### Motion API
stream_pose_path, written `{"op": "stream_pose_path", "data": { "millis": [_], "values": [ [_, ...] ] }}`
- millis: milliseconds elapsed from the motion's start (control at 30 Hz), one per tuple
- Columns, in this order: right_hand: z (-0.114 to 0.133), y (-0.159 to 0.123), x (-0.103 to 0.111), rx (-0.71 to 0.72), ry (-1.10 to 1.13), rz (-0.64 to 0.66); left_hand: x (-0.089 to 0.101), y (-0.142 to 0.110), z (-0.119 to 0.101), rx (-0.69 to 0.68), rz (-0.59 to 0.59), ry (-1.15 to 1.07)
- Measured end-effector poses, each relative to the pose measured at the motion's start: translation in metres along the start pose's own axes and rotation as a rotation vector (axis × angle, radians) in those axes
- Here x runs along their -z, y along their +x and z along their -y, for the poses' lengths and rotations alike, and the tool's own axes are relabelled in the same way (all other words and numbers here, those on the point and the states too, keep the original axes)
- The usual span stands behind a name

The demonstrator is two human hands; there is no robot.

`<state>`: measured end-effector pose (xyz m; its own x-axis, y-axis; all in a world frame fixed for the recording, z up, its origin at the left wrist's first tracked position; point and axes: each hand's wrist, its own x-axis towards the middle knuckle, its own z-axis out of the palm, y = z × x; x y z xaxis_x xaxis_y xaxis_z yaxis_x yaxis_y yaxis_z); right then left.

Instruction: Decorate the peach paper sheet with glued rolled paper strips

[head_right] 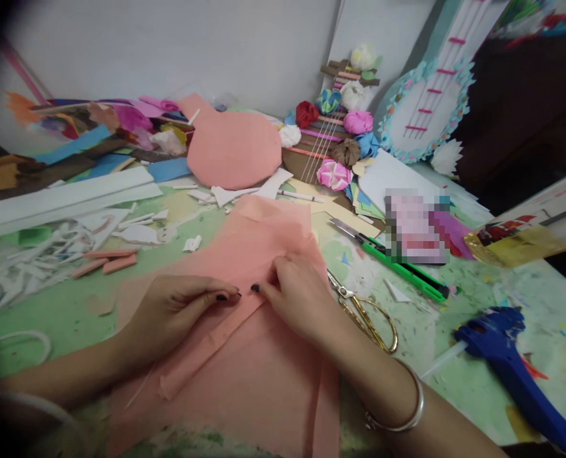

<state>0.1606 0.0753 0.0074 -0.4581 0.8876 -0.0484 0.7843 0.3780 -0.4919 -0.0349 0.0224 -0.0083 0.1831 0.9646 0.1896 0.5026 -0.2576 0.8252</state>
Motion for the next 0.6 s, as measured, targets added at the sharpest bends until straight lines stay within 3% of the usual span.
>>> {"op": "stream_pose_path", "data": {
  "millis": [333,600],
  "values": [
    [-0.0032,0.0008,0.0018,0.027,0.113,-0.019,-0.0017,-0.0001,-0.0034,0.123,0.004,-0.144],
    [-0.0075,0.0048,0.0002,0.076,0.453,-0.083,0.0006,0.0018,0.0003,0.114,-0.038,-0.161]
  ]
}}
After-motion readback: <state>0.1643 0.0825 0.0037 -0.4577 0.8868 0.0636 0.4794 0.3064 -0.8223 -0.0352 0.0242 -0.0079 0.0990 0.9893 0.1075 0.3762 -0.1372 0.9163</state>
